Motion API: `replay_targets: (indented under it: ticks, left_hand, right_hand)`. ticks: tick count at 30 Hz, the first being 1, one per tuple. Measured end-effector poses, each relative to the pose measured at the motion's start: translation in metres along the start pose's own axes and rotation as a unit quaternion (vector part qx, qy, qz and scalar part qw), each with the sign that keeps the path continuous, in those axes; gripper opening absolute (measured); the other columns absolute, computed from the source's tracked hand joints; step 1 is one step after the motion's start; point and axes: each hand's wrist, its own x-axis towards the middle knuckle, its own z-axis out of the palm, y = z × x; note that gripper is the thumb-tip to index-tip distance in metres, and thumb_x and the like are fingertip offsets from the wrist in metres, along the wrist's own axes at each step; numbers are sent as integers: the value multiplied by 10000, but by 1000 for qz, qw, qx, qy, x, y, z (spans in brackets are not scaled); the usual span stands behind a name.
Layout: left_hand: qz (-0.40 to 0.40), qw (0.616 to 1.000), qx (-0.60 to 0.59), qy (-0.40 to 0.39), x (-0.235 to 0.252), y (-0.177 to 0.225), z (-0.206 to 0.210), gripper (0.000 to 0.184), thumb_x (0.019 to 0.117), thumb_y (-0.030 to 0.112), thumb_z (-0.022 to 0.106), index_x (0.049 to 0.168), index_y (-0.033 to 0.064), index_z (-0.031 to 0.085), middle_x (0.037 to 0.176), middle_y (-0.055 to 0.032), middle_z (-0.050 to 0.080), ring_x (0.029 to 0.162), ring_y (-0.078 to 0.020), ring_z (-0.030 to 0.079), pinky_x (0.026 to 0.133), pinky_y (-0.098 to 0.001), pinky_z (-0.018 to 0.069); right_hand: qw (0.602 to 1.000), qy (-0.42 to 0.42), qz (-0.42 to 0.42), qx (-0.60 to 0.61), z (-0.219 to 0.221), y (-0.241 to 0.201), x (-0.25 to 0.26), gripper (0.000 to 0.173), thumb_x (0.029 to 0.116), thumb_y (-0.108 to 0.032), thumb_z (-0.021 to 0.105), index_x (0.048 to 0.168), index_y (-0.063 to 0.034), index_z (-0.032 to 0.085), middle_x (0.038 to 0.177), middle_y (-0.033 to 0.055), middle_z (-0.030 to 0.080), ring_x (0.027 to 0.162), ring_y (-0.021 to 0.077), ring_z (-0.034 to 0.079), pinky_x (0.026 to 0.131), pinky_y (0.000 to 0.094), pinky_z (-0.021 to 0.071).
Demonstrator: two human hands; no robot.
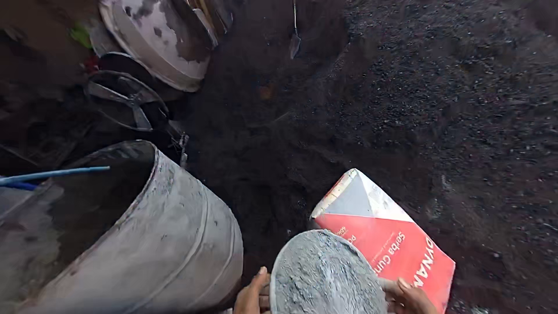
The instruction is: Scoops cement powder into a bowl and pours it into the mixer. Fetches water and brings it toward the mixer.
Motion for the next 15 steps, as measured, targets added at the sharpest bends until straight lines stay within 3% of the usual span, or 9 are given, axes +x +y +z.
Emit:
replay_targets:
  ticks: [2, 4, 9, 15]
  left_hand:
    - [28, 999, -32, 16, 34, 74, -23, 591, 1094, 488, 338, 1084, 25, 705, 911, -115, 741, 832, -221, 712, 766, -431, 594]
    - [60, 995, -66, 42, 68, 146, -41, 593, 1095, 494, 333, 1070, 26, 697, 896, -107, 738, 802, -210, 713, 725, -403, 603]
    - [74, 981, -119, 134, 130, 311, -79, 594, 1082, 533, 344, 1066, 44, 681, 905, -108, 731, 791, -231, 711, 681, -426, 599]
    - [67, 960, -186, 197, 198, 449, -131, 632, 1072, 568, 341, 1083, 36, 681, 921, -123, 730, 798, -239, 706, 698, -432, 589]
  right_hand:
    - [998, -45, -41, 18, 60, -57, 47, 511, 1054, -495, 380, 1108, -87, 685, 976, 60, 717, 837, 186, 684, 690, 399, 582]
    - [994, -83, -72, 27, 123, -119, 93, 528, 999, -567, 461, 1056, -91, 684, 941, 59, 704, 802, 182, 679, 652, 381, 578]
    - [981, -184, -66, -21, 274, -282, 183, 570, 1010, -566, 470, 1095, -50, 699, 944, 98, 713, 827, 219, 708, 666, 434, 612]
    - [967, -242, -15, -78, 432, -415, 267, 602, 1050, -570, 405, 1084, -44, 695, 940, 105, 716, 846, 231, 713, 696, 442, 613]
